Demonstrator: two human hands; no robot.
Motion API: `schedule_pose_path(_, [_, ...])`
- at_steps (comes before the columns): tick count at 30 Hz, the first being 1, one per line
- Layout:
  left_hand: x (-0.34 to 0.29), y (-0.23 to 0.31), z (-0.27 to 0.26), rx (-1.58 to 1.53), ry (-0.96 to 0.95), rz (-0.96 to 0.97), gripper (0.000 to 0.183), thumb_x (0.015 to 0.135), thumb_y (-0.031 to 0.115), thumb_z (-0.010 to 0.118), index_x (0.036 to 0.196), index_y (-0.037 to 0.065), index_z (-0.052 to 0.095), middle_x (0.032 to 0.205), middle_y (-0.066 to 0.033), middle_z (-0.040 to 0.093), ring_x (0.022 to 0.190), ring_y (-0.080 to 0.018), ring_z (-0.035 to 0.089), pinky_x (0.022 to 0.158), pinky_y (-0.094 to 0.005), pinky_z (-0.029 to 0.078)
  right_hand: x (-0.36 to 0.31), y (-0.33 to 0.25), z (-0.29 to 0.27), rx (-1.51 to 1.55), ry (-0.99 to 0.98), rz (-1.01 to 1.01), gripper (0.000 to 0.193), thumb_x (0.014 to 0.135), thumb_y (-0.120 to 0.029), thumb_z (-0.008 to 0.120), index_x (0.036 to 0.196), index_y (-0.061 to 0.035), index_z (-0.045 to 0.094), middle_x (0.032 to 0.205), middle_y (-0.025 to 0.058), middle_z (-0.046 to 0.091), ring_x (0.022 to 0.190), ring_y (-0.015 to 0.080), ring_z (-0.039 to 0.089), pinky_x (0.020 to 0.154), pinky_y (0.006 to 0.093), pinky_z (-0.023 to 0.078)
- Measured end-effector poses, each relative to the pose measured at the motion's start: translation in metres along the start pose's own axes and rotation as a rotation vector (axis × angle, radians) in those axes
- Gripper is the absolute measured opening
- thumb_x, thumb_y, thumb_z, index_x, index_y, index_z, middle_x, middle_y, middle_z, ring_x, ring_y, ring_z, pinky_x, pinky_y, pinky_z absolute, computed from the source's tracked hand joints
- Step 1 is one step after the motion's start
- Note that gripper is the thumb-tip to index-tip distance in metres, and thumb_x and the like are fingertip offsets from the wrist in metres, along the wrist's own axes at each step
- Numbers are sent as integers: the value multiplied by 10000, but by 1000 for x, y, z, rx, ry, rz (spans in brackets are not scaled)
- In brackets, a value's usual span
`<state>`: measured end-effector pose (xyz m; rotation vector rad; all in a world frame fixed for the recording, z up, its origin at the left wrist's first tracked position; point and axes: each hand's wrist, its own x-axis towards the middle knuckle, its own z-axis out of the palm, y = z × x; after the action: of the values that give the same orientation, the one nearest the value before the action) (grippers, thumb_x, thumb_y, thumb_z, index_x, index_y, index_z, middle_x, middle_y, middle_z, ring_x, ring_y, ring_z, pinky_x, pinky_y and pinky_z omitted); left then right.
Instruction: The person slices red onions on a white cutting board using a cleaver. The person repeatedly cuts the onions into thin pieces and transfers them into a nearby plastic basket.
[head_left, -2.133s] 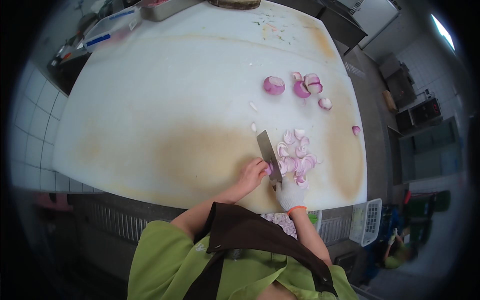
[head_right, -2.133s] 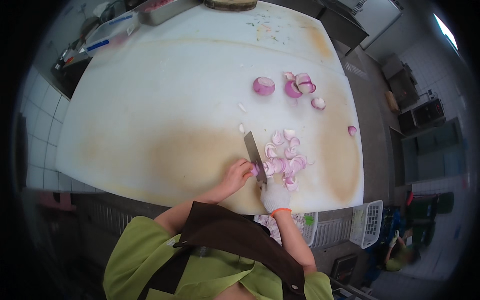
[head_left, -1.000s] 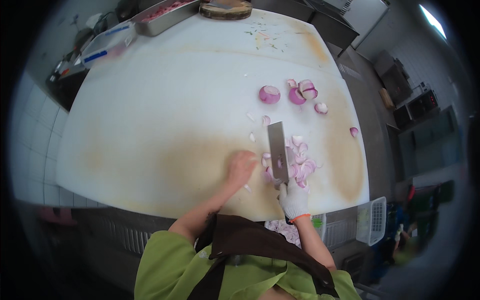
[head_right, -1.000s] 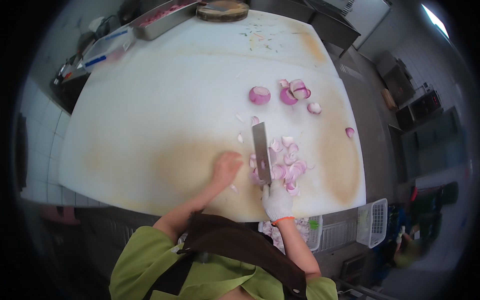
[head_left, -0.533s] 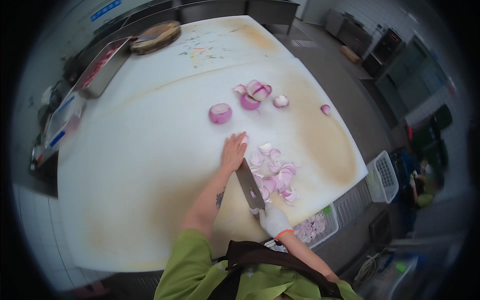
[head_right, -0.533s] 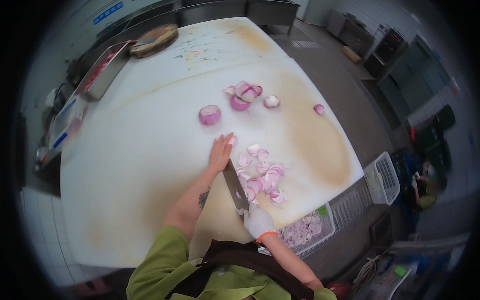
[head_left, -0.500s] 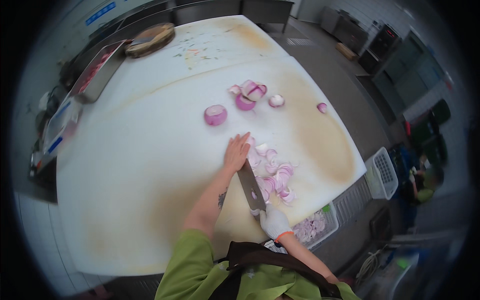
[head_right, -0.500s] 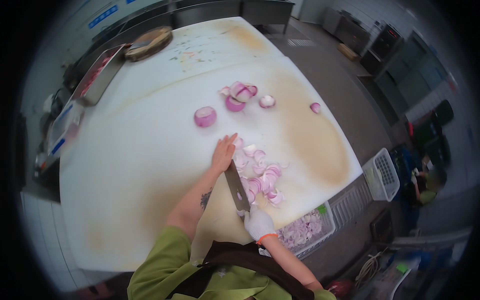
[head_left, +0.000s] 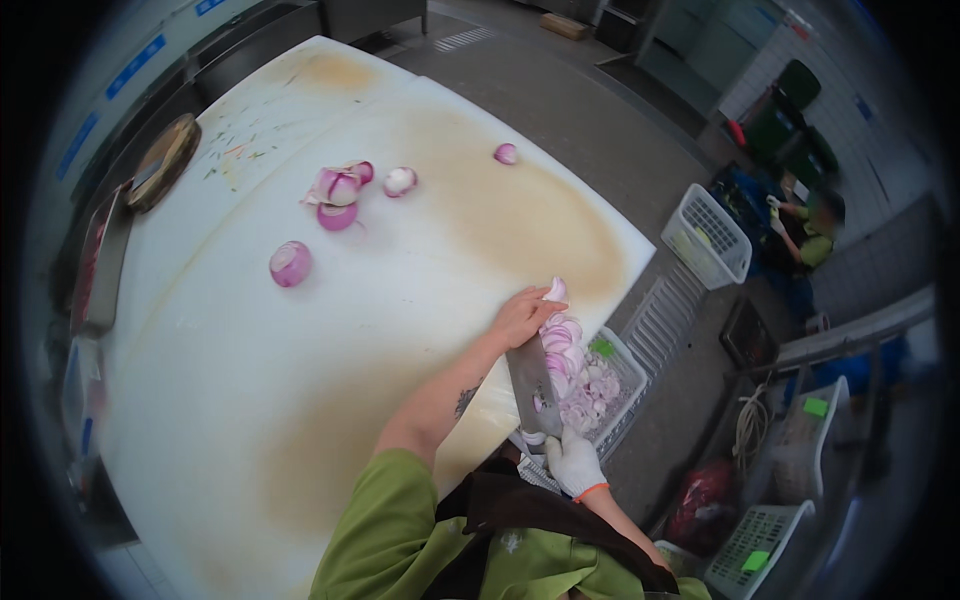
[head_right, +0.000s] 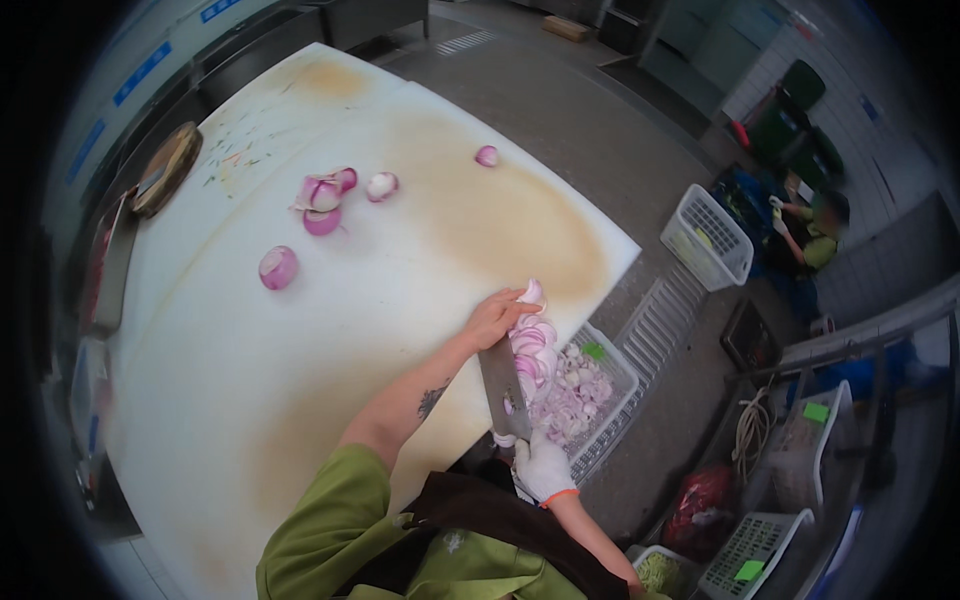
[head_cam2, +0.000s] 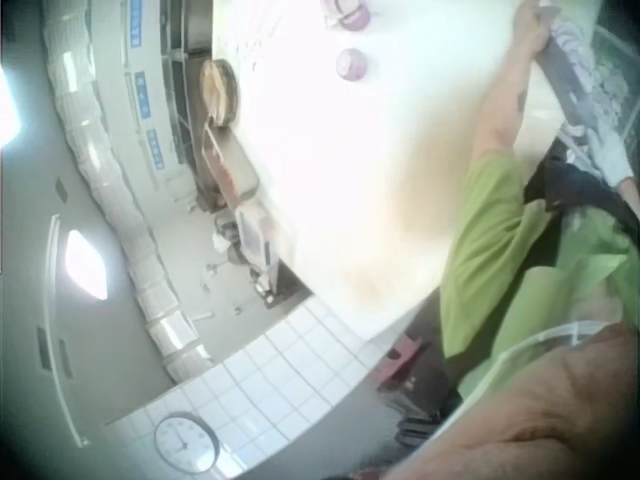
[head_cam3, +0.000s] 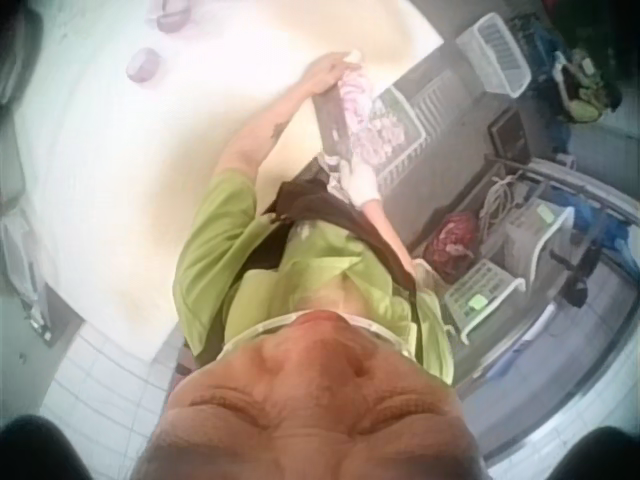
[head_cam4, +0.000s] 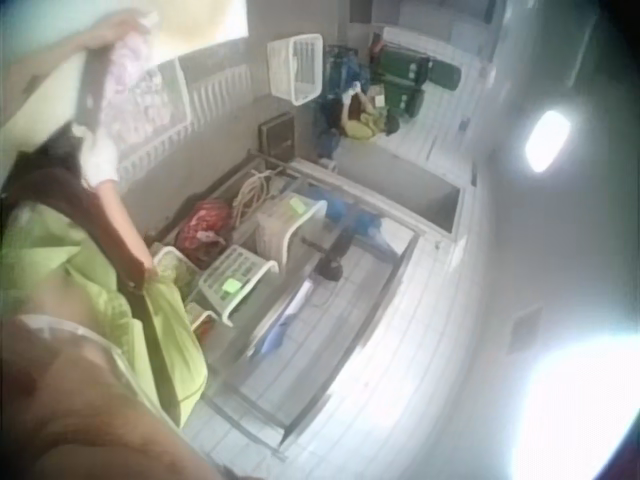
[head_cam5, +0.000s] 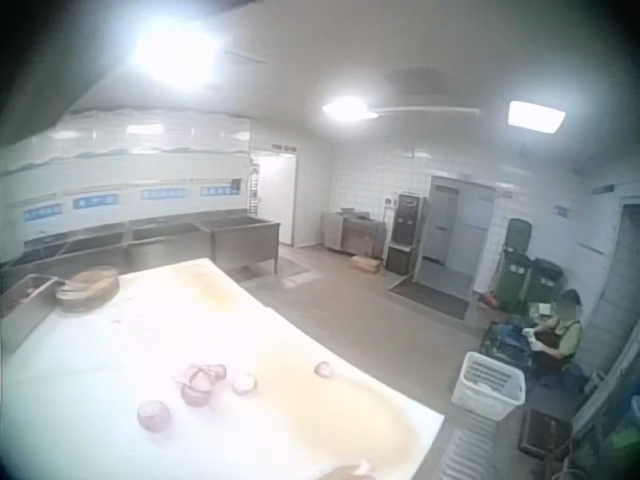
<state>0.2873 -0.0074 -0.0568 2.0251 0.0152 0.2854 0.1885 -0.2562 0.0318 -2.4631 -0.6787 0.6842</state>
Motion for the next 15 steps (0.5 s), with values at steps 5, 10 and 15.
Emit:
schedule_pose_path(5, [14, 21, 60, -72, -144, -16, 411, 987, 374, 349, 1260, 186, 593, 1282, -95, 578, 1230, -306, 481, 1076, -363, 321, -28, 49, -13, 84, 7, 143, 313, 895, -262, 507, 941, 47, 513, 784, 308, 599, 782, 485, 582, 706, 545, 456])
schedule_pose_path(10, [-3, 80, 73, -22, -281, 41, 481, 944, 347, 447, 1385, 154, 441, 1340, -91, 526, 1270, -329, 440, 1114, -427, 253, -45, 88, -18, 206, 60, 158, 275, 888, -261, 528, 914, 13, 535, 761, 305, 590, 778, 488, 575, 688, 541, 451])
schedule_pose_path(15, [-85, 91, 51, 406, 97, 99, 566, 865, 298, 573, 1379, 115, 421, 1393, -106, 460, 1317, -316, 379, 1124, -474, 206, -49, 113, -19, 100, 38, 123, 262, 876, -261, 536, 887, 0, 551, 750, 293, 601, 747, 477, 587, 675, 541, 454])
